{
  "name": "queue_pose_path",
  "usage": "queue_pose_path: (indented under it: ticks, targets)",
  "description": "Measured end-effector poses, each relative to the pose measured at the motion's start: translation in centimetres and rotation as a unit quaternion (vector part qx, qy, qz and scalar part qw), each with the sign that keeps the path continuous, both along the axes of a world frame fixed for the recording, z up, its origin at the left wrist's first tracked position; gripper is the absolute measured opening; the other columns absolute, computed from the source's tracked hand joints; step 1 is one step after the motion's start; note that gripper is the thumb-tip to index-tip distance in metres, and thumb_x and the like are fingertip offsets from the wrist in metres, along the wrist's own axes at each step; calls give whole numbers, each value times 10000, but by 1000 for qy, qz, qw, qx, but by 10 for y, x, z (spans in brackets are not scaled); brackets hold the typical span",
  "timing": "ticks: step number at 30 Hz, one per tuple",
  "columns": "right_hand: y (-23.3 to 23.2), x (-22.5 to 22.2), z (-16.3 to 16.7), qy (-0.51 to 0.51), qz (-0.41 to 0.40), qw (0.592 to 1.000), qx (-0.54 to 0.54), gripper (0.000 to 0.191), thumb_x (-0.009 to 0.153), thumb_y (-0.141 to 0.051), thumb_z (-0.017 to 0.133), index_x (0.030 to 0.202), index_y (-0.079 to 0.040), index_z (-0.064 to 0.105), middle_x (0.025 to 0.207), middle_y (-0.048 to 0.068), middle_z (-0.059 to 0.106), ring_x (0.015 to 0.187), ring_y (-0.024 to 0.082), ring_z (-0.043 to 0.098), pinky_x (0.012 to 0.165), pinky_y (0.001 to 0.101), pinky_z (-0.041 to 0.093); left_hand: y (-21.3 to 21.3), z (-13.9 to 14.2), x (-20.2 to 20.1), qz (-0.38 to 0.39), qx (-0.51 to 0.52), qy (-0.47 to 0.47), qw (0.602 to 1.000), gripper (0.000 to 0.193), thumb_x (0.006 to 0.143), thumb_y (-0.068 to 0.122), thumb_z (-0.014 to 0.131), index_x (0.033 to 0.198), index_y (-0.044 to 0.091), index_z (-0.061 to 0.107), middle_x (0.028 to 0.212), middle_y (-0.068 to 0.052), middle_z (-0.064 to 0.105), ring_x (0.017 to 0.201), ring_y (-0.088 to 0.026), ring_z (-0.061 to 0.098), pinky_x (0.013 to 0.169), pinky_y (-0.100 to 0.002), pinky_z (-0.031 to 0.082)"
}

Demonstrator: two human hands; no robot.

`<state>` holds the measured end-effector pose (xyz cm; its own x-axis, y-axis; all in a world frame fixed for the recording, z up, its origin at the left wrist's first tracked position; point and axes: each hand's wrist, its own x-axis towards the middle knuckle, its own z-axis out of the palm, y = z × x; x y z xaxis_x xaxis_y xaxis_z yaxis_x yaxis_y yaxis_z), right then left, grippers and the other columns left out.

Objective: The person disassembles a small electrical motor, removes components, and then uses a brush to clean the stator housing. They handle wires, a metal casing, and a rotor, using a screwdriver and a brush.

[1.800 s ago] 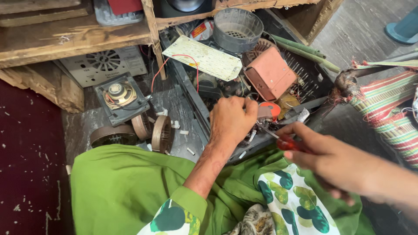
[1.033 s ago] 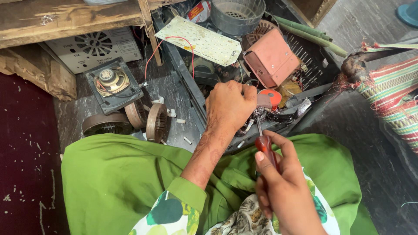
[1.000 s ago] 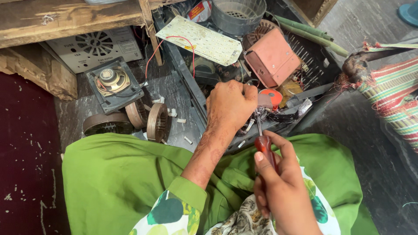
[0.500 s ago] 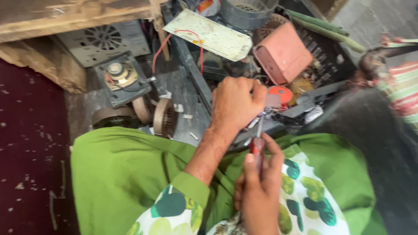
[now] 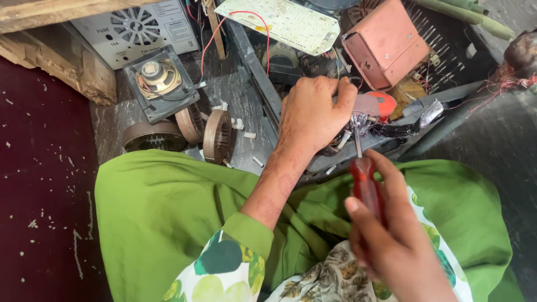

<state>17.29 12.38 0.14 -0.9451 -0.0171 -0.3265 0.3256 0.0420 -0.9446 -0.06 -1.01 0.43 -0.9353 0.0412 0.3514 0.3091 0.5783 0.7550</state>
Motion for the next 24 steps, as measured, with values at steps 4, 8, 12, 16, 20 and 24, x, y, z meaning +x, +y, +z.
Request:
queue_pose_path:
  ticks: [4,8,12,16,20,24]
  targets:
    - [33,-5,-1,-39,46,998,-19,676,1069,-161,565,1649,-224,223,779,177,506,450,185,476,325,324,400,0,-1,1,-5,3,22,1000,445,955,361,526,763,38,765,689,-215,690,671,-416,699,660,-514,570]
    - [77,-11,-6,-85,63,994,-40,680,1031,-203,551,1640,-212,249,959,173,526,498,200,522,329,345,394,2,-6,2,2,-25,64,998,464,993,346,520,727,36,742,659,-210,673,628,-411,681,624,-514,549]
    - [91,-7,-6,-104,40,978,-174,722,998,-243,605,1639,-157,282,1042,214,613,486,176,492,348,316,385,5,-11,3,18,-78,151,985,505,1041,312,486,677,41,707,679,-190,675,613,-385,673,633,-505,539]
    - [68,8,9,-23,28,981,-191,692,1020,-293,625,1601,-61,329,1075,204,649,590,191,593,510,311,499,6,-13,-2,30,-92,111,989,554,1042,349,460,657,49,723,642,-196,664,602,-389,666,647,-516,533]
    - [64,30,8,240,-5,966,91,717,875,-299,719,1461,17,452,1076,177,694,759,190,699,702,289,581,4,-13,-5,48,-66,37,996,588,1017,420,453,659,57,744,643,-204,671,613,-413,668,630,-534,523]
    - [116,2,2,175,21,971,159,517,905,-93,712,1353,12,475,984,191,571,639,283,606,519,390,524,2,-14,-10,61,-42,31,997,598,969,480,478,652,52,749,637,-207,679,649,-419,685,648,-534,535]
